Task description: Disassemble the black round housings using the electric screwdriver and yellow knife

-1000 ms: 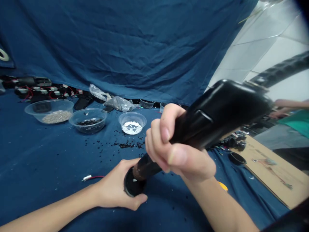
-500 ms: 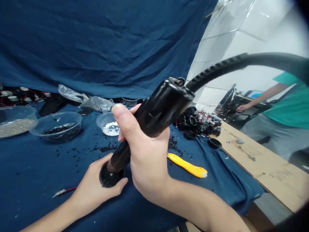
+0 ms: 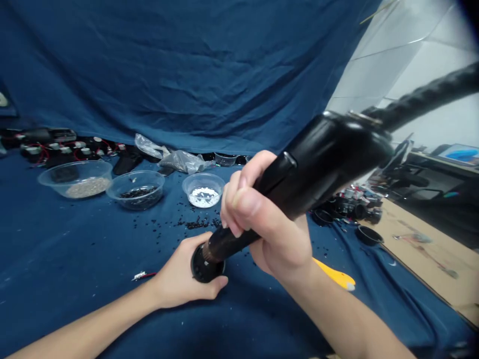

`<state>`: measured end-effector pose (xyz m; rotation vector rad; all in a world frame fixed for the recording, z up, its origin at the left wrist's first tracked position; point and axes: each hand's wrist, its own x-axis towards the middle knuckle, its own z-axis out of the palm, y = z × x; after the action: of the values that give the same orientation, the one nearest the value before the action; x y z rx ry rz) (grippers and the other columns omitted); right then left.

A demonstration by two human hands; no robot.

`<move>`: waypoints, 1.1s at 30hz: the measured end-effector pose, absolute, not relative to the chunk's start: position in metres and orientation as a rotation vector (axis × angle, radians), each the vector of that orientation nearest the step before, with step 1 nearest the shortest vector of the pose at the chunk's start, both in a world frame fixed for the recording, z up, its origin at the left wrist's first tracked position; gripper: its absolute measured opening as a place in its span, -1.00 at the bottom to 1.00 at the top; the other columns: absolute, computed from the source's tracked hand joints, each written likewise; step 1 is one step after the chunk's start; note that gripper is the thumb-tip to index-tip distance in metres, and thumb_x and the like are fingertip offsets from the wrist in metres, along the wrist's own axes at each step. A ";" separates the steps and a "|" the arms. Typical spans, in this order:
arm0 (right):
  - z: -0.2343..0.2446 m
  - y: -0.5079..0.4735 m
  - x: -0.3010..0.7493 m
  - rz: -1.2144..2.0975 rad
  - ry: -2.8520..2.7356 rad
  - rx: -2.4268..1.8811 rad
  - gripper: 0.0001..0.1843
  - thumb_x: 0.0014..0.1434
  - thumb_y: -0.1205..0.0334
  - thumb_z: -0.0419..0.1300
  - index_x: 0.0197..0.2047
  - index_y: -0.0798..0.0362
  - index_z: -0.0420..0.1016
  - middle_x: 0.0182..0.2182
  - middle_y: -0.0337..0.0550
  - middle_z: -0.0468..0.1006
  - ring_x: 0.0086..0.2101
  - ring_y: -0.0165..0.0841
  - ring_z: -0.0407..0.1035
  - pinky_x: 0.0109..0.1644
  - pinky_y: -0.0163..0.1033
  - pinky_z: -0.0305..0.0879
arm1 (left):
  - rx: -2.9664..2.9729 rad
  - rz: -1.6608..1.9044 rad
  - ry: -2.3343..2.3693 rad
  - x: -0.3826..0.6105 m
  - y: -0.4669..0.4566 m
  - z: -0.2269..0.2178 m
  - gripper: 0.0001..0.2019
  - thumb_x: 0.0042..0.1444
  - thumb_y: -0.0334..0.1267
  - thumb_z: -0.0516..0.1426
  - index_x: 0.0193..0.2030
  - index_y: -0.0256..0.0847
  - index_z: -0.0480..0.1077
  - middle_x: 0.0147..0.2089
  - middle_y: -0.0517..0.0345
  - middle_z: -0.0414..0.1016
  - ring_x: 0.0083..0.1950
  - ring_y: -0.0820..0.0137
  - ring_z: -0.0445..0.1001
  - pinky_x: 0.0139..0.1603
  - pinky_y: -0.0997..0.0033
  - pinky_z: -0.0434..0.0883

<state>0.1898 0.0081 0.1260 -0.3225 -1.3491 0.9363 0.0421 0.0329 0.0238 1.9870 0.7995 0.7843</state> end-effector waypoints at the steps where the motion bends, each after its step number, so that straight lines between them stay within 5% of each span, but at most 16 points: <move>1: 0.124 0.007 0.186 0.905 -1.285 -0.358 -0.73 0.19 0.19 0.34 -0.42 0.03 0.33 -0.56 -0.37 0.28 -0.55 -0.49 0.20 -0.42 -0.31 0.22 | 1.981 0.797 0.817 0.042 0.034 0.023 -0.78 -0.12 -0.23 0.25 -0.32 -0.24 0.37 -0.42 0.21 0.47 -0.38 0.33 0.45 -0.38 0.44 0.40; 10: 0.107 0.017 0.172 0.689 -0.951 -0.552 -0.68 0.16 0.12 0.38 -0.47 0.06 0.37 -0.53 -0.34 0.33 -0.51 -0.51 0.26 -0.38 -0.35 0.28 | 1.960 0.924 0.960 0.045 0.034 0.015 -0.79 -0.07 -0.30 0.24 -0.28 -0.25 0.35 -0.41 0.24 0.42 -0.39 0.40 0.36 -0.35 0.45 0.34; 21: 0.160 -0.014 0.233 0.816 -0.682 -0.467 -0.75 0.21 0.17 0.25 -0.41 0.07 0.30 -0.46 -0.36 0.25 -0.55 -0.61 0.20 -0.40 -0.41 0.33 | 1.900 1.109 0.733 0.035 0.010 0.044 -0.63 -0.11 -0.32 0.31 -0.14 -0.17 0.34 -0.31 0.21 0.54 -0.35 0.37 0.51 -0.29 0.45 0.46; 24: 0.143 -0.013 0.256 0.678 -0.584 -0.533 -0.72 0.28 0.10 0.13 -0.41 0.07 0.31 -0.44 -0.31 0.24 -0.54 -0.59 0.21 -0.43 -0.40 0.31 | 1.905 1.153 0.686 0.031 0.000 0.048 -0.62 -0.13 -0.33 0.33 -0.14 -0.15 0.35 -0.34 0.24 0.54 -0.39 0.39 0.51 -0.34 0.48 0.46; 27: 0.114 -0.003 0.264 0.492 -0.699 -0.580 -0.67 0.12 0.03 0.28 -0.38 0.08 0.28 -0.47 -0.34 0.25 -0.55 -0.57 0.18 -0.46 -0.41 0.29 | 1.937 1.137 0.759 0.021 -0.005 0.058 -0.64 -0.12 -0.30 0.32 -0.15 -0.12 0.36 -0.34 0.27 0.55 -0.37 0.39 0.53 -0.32 0.49 0.47; 33: 0.070 0.016 0.246 0.063 -1.286 -0.559 -0.90 0.26 0.32 0.23 -0.18 0.04 0.35 -0.43 -0.31 0.42 -0.45 -0.47 0.33 -0.31 -0.32 0.31 | 2.508 1.007 1.038 -0.044 0.037 0.115 -0.61 -0.20 -0.12 0.42 -0.17 -0.05 0.52 -0.32 0.37 0.58 -0.40 0.45 0.51 -0.37 0.59 0.36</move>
<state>0.2463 0.0155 0.0701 -0.5591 -1.2865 0.0635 -0.0436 0.0365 0.1148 2.5083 1.0385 1.0075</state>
